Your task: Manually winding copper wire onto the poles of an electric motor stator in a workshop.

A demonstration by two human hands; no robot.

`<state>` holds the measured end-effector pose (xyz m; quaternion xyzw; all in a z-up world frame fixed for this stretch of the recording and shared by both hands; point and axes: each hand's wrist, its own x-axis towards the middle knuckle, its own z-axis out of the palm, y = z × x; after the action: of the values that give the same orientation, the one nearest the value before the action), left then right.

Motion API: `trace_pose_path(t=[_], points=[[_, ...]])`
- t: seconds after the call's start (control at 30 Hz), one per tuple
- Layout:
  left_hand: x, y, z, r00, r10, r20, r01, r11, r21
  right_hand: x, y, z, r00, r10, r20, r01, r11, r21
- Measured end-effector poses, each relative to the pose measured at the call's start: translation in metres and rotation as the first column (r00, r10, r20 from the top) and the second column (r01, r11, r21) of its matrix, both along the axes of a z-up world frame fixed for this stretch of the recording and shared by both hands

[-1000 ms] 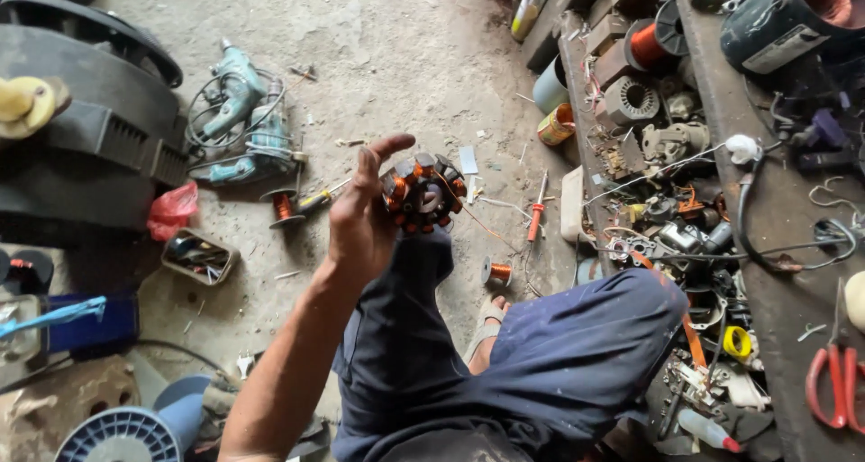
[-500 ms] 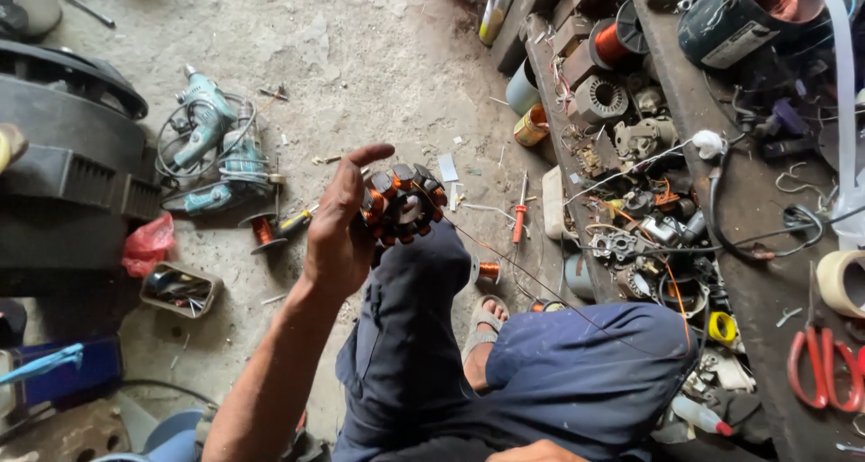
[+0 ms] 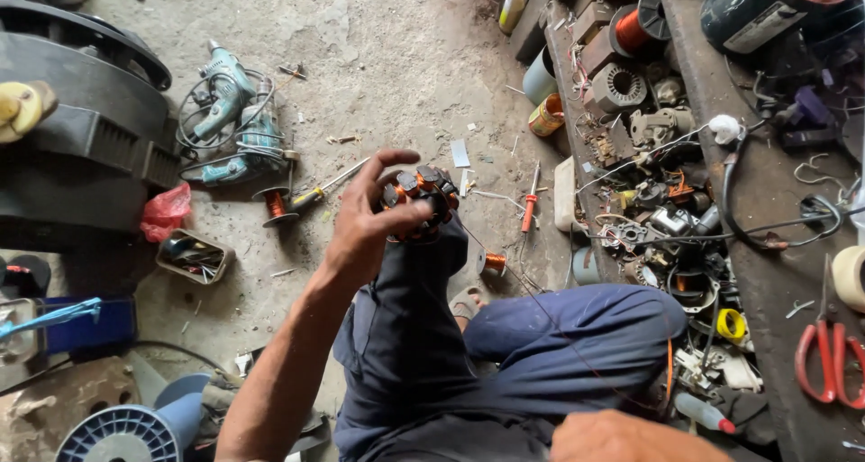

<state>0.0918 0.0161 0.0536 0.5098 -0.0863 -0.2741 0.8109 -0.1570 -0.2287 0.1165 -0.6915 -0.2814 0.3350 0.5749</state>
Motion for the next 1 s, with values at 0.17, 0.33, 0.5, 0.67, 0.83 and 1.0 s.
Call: trace_pose_path(t=[0.17,0.33,0.5,0.67,0.83,1.0], points=[[-0.003,0.004,-0.005,0.982,0.008,0.189,-0.033,0.991,0.133,0.056,0.049,0.020,0.669,-0.609,0.426,0.685,0.728,-0.033],[-0.006,-0.004,-0.003,0.917,-0.021,0.398,-0.106,0.950,0.295,0.124,0.069,-0.010,0.234,-0.452,0.861,0.894,0.448,-0.009],[-0.004,-0.007,-0.018,0.914,0.058,0.401,-0.169,0.954,0.246,0.159,0.073,-0.041,0.027,-0.235,0.972,0.940,0.336,0.055],[-0.008,-0.010,-0.021,0.903,0.058,0.425,-0.191,0.942,0.277,0.170,0.080,-0.037,0.204,-0.558,0.805,0.870,0.480,0.112],[-0.010,-0.004,-0.020,0.923,0.141,0.359,-0.246,0.932,0.266,0.175,0.079,-0.035,0.298,-0.664,0.686,0.839,0.525,0.144],[-0.018,0.013,0.014,0.884,0.055,0.464,-0.306,0.819,0.486,0.178,0.081,-0.038,0.421,-0.730,0.538,0.807,0.572,0.145]])
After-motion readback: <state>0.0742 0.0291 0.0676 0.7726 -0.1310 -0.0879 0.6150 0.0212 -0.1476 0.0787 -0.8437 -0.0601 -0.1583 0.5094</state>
